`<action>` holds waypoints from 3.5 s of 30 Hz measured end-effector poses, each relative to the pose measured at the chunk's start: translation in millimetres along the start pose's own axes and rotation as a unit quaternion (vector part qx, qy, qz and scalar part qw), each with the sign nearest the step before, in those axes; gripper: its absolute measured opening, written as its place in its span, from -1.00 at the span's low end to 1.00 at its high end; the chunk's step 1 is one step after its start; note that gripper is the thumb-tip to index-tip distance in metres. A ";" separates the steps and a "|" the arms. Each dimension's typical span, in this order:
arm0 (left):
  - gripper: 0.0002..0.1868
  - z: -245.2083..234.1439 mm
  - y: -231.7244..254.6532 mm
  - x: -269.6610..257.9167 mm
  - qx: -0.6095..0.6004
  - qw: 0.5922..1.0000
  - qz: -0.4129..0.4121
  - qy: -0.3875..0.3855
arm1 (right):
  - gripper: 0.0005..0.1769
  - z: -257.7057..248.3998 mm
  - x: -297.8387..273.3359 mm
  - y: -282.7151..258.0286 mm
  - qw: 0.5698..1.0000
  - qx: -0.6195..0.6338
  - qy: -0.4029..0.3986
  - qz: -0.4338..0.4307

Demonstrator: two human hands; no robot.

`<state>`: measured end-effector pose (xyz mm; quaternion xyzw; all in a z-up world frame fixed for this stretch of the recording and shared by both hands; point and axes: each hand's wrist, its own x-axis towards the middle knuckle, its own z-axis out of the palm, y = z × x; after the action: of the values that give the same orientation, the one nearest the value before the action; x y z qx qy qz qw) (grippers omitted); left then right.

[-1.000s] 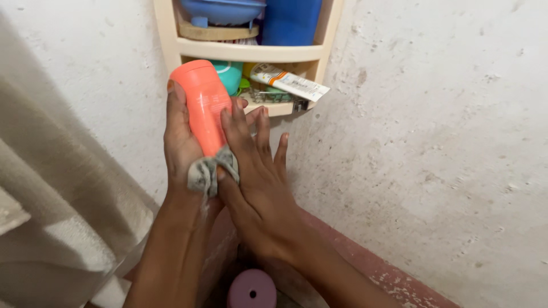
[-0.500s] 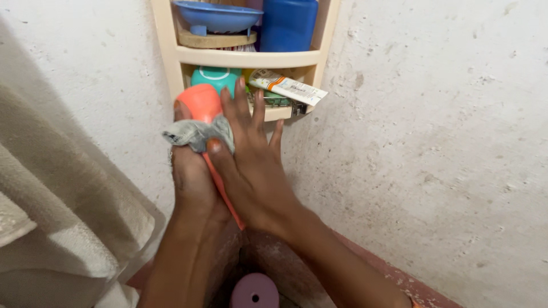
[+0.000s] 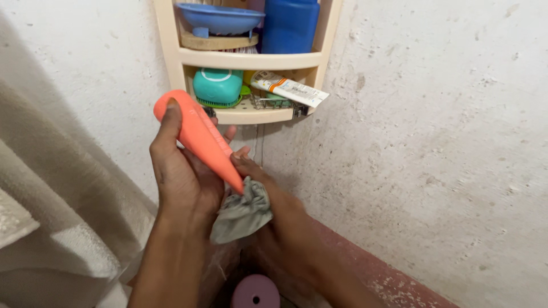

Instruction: The person wipes several toiletry items and a wall-mounted corner shelf in a bathroom using a cloth. They remove each item, wipe it, and return it to the shelf, then wipe the shelf surfaces and close the door.

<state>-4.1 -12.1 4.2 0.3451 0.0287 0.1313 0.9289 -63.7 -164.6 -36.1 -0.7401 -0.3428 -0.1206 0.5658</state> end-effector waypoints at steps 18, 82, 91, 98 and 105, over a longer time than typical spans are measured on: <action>-0.48 -9.7 -18.4 -19.2 0.250 0.955 -0.123 -0.107 | -0.36 -69.3 69.8 27.5 0.935 -0.273 0.139 -0.178; -0.61 25.4 -0.6 -21.3 0.148 0.988 -0.046 -0.012 | -0.65 -26.1 50.4 13.9 0.878 -0.326 0.118 -0.331; -0.56 50.6 18.3 -30.4 0.220 0.974 -0.042 -0.008 | -0.63 -60.1 83.2 16.1 0.858 -0.351 0.270 -0.260; -0.51 53.5 21.4 -27.0 0.238 0.971 -0.021 -0.024 | -0.66 -20.2 53.1 4.7 0.892 -0.302 0.145 -0.302; -0.52 48.3 25.6 -23.6 0.260 0.965 -0.035 -0.024 | -0.66 -68.2 86.2 18.9 0.858 -0.357 0.219 -0.297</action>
<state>-25.7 -30.4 56.6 0.5762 0.0519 0.0788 0.8119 26.2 -197.7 21.0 -0.7087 -0.3475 -0.5560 0.2606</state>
